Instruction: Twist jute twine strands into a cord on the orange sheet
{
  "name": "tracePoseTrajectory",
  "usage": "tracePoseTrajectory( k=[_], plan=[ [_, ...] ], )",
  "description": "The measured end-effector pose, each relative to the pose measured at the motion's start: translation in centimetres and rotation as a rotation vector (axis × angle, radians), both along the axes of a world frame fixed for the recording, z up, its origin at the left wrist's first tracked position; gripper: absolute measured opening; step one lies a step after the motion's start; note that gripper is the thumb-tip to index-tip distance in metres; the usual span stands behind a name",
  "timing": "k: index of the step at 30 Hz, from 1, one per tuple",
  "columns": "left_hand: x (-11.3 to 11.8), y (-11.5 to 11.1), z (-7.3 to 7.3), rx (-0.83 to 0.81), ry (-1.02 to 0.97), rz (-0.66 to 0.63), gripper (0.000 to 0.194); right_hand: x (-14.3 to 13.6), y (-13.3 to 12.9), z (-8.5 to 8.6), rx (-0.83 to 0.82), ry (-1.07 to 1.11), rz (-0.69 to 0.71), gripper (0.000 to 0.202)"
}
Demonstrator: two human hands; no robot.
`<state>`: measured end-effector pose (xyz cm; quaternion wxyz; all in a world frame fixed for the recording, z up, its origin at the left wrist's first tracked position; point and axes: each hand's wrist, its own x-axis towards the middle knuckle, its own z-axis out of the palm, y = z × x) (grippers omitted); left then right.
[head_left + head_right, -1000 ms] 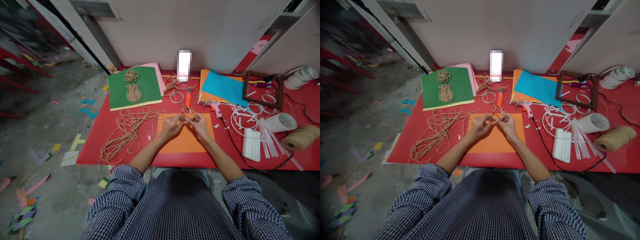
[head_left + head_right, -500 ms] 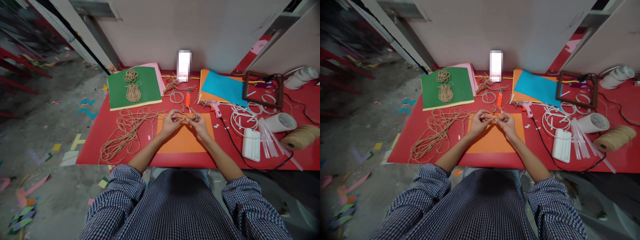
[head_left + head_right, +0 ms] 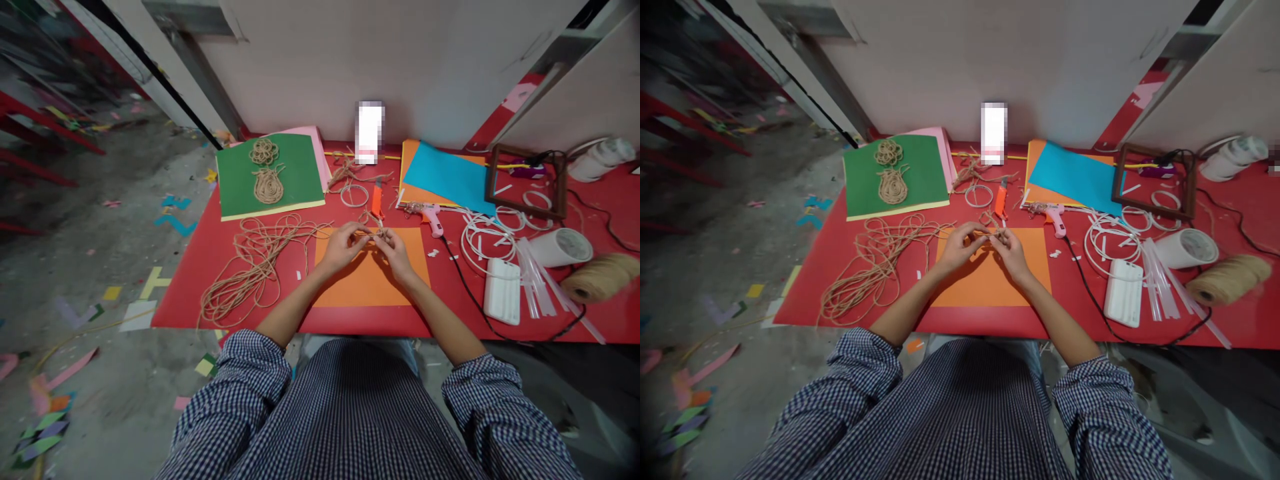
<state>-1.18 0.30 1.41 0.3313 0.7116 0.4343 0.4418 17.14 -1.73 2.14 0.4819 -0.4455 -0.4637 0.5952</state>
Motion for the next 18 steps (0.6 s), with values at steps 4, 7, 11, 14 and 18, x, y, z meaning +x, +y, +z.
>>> tracePoseTrajectory(
  k=[4,7,11,14,18],
  plan=[
    [0.2,-0.3,0.2,0.093,0.101,0.03,0.022,0.0,0.0,-0.3,0.023,-0.044,0.043,0.042],
    [0.1,-0.4,0.2,0.103,0.12,0.072,0.021,0.0,0.1,-0.5,0.046,-0.104,0.029,0.043],
    [-0.4,0.0,0.1,0.078,0.151,0.101,0.021,0.1,0.2,-0.1,0.076,-0.168,-0.017,0.048],
    [-0.9,0.5,-0.1,0.035,0.162,0.143,0.023,0.4,0.4,0.2,0.13,-0.22,-0.051,0.047],
    [-1.4,0.8,-0.1,-0.084,0.051,0.007,0.028,0.8,0.6,0.1,0.189,-0.251,-0.083,0.042]
  ],
)
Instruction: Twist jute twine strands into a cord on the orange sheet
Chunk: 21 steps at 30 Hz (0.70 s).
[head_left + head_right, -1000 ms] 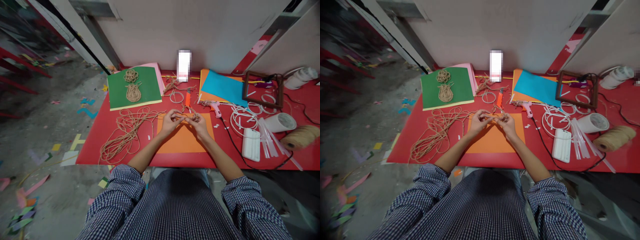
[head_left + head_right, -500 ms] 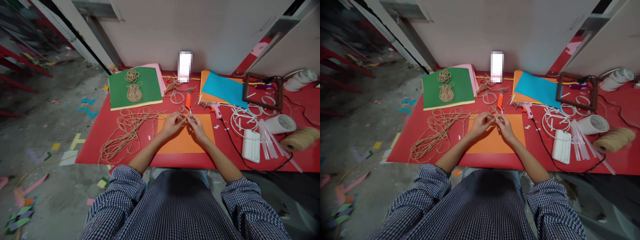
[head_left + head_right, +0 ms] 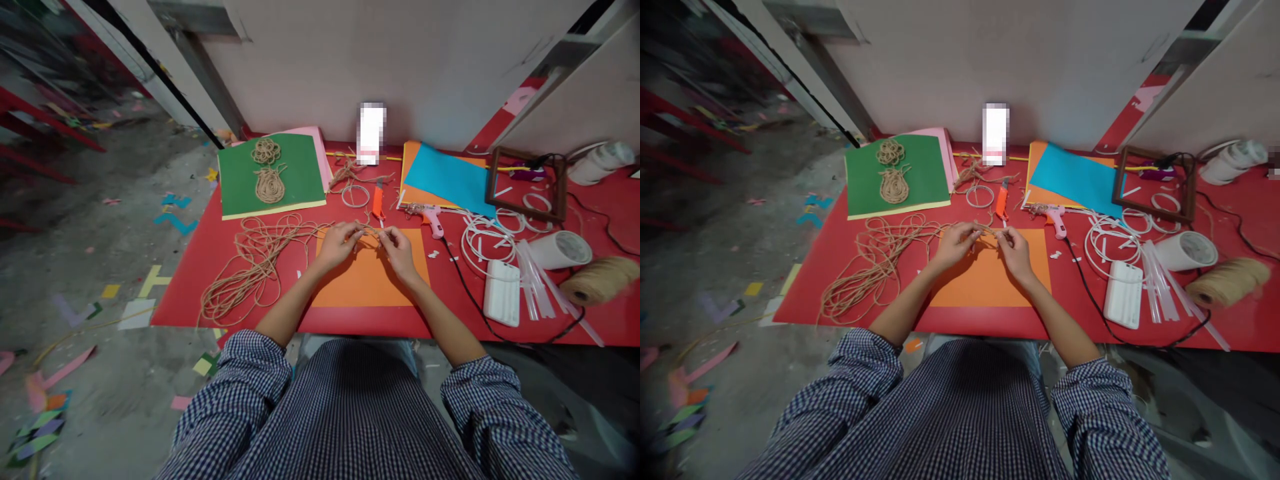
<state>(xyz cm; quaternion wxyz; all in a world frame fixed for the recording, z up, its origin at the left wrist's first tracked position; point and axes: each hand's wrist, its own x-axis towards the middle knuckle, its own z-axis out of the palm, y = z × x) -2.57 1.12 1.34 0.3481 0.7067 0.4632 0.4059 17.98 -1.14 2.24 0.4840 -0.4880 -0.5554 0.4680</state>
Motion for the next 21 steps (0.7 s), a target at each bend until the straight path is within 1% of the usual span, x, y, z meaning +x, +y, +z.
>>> tracePoseTrajectory(
  k=[2,4,6,8,10,12,17,19,21],
  plan=[
    [-0.1,-0.1,0.2,-0.108,-0.091,-0.14,0.032,0.1,0.0,-0.1,0.003,-0.004,0.002,0.04],
    [-0.1,-0.3,0.4,-0.208,-0.141,-0.241,0.035,0.0,-0.1,-0.2,-0.003,-0.012,0.009,0.041],
    [0.0,-0.5,0.7,-0.258,-0.144,-0.291,0.036,-0.2,-0.4,-0.3,-0.018,-0.023,0.013,0.042],
    [0.2,-0.6,0.9,-0.24,-0.121,-0.31,0.031,-0.5,-0.7,-0.5,-0.023,-0.045,0.022,0.043],
    [0.6,-0.7,0.9,-0.17,-0.088,-0.288,0.031,-0.8,-1.0,-0.7,-0.007,-0.091,0.035,0.044],
    [1.1,-0.8,0.6,-0.119,-0.069,-0.228,0.037,-1.0,-1.2,-0.8,0.031,-0.149,0.047,0.045],
    [2.2,-1.4,-0.5,-0.166,-0.066,-0.056,0.048,-1.1,-1.4,-0.8,0.083,-0.256,0.107,0.04],
    [2.3,-1.6,-0.7,-0.178,-0.082,-0.035,0.052,-1.1,-1.4,-0.6,0.094,-0.292,0.126,0.038],
    [2.4,-1.6,-0.7,-0.191,-0.12,-0.044,0.057,-1.0,-1.5,-0.3,0.108,-0.329,0.126,0.037]
  ],
)
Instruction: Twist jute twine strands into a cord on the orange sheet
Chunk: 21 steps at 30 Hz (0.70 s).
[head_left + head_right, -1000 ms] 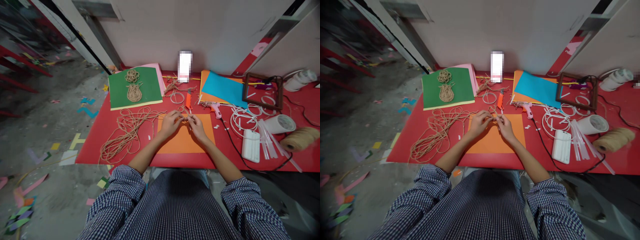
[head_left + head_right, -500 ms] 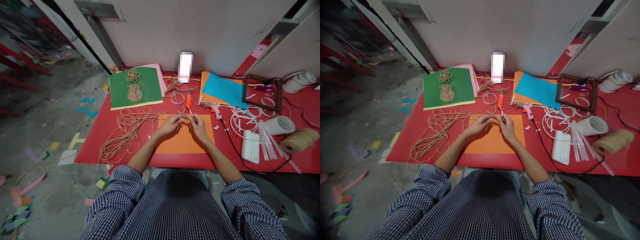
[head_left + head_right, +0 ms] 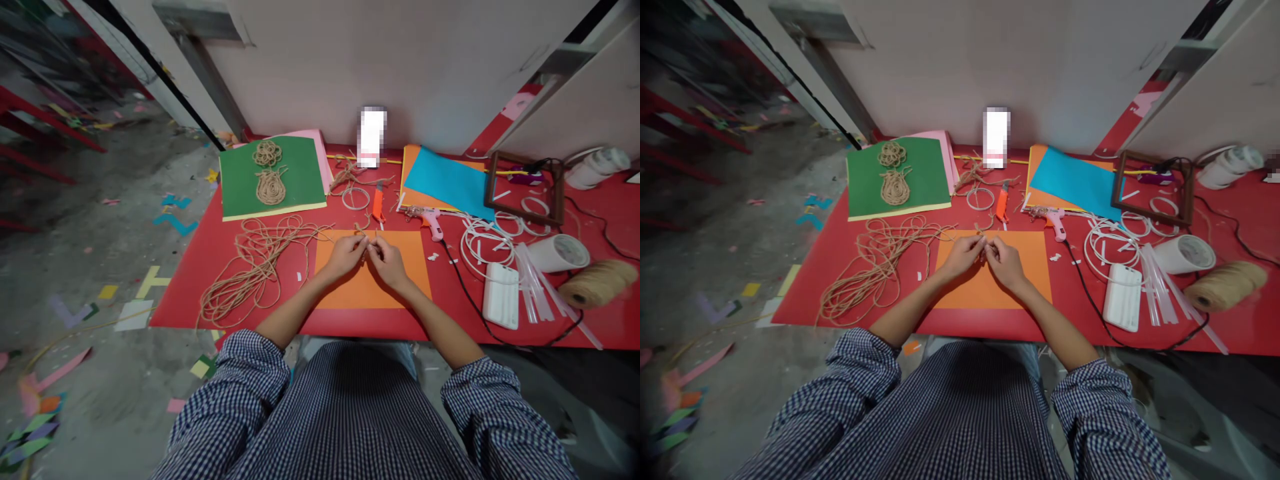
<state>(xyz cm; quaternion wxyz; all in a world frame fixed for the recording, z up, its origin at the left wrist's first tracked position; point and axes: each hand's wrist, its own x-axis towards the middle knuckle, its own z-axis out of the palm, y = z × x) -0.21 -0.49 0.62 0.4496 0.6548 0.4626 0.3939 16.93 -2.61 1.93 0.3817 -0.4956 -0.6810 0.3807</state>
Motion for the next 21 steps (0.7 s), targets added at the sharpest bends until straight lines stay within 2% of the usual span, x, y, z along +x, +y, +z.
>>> tracePoseTrajectory(
  k=[3,7,9,15,21],
  plan=[
    [0.2,-0.1,0.2,-0.072,-0.145,-0.037,0.06,0.0,0.0,0.4,-0.006,0.01,0.008,0.039],
    [0.5,-0.4,0.5,-0.364,-0.488,-0.153,0.059,0.0,0.0,0.8,-0.011,0.09,-0.013,0.039],
    [0.5,-0.4,0.6,-0.471,-0.585,-0.201,0.061,0.0,-0.1,0.8,-0.001,0.102,-0.044,0.039],
    [-0.2,0.0,0.7,-0.558,-0.611,-0.281,0.063,0.1,-0.3,0.9,0.039,0.068,-0.066,0.038],
    [-0.5,-0.2,1.4,-0.583,-0.627,-0.282,0.058,0.2,-0.3,1.0,0.113,0.0,-0.06,0.035]
  ],
)
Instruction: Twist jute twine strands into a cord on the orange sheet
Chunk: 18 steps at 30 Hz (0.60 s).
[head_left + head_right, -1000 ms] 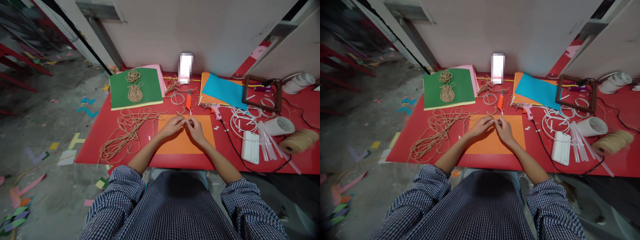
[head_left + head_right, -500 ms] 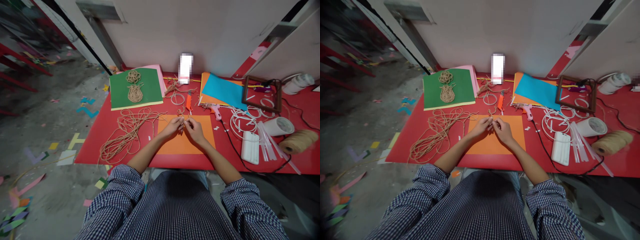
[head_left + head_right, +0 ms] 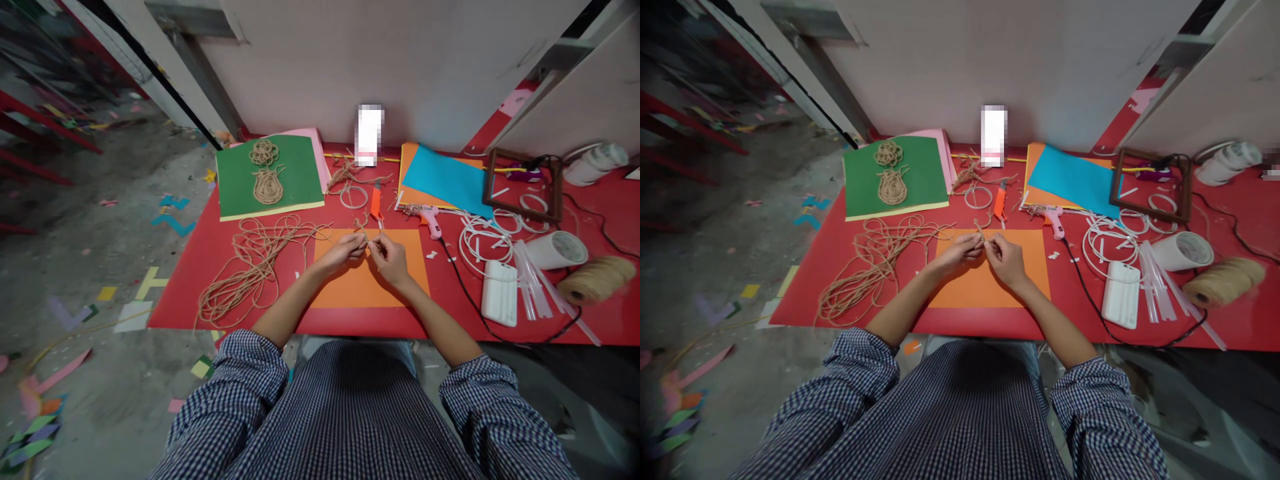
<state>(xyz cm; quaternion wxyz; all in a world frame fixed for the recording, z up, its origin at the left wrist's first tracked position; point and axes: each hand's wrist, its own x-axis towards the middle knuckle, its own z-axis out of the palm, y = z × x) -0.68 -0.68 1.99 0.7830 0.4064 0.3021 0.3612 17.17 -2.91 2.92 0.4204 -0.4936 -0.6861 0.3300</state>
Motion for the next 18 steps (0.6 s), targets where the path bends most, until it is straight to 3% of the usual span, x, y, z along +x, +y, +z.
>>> tracePoseTrajectory(
  k=[5,13,18],
  plan=[
    [0.1,-0.1,0.4,0.049,0.068,0.066,0.055,0.1,-0.1,-0.1,0.027,-0.088,-0.017,0.033],
    [-0.8,0.6,0.2,0.266,0.33,0.09,0.051,0.6,0.4,-0.9,0.201,-0.445,-0.005,0.032],
    [-1.4,1.3,-0.5,0.419,0.522,0.114,0.05,1.4,1.1,-0.8,0.262,-0.709,-0.116,0.041]
  ],
)
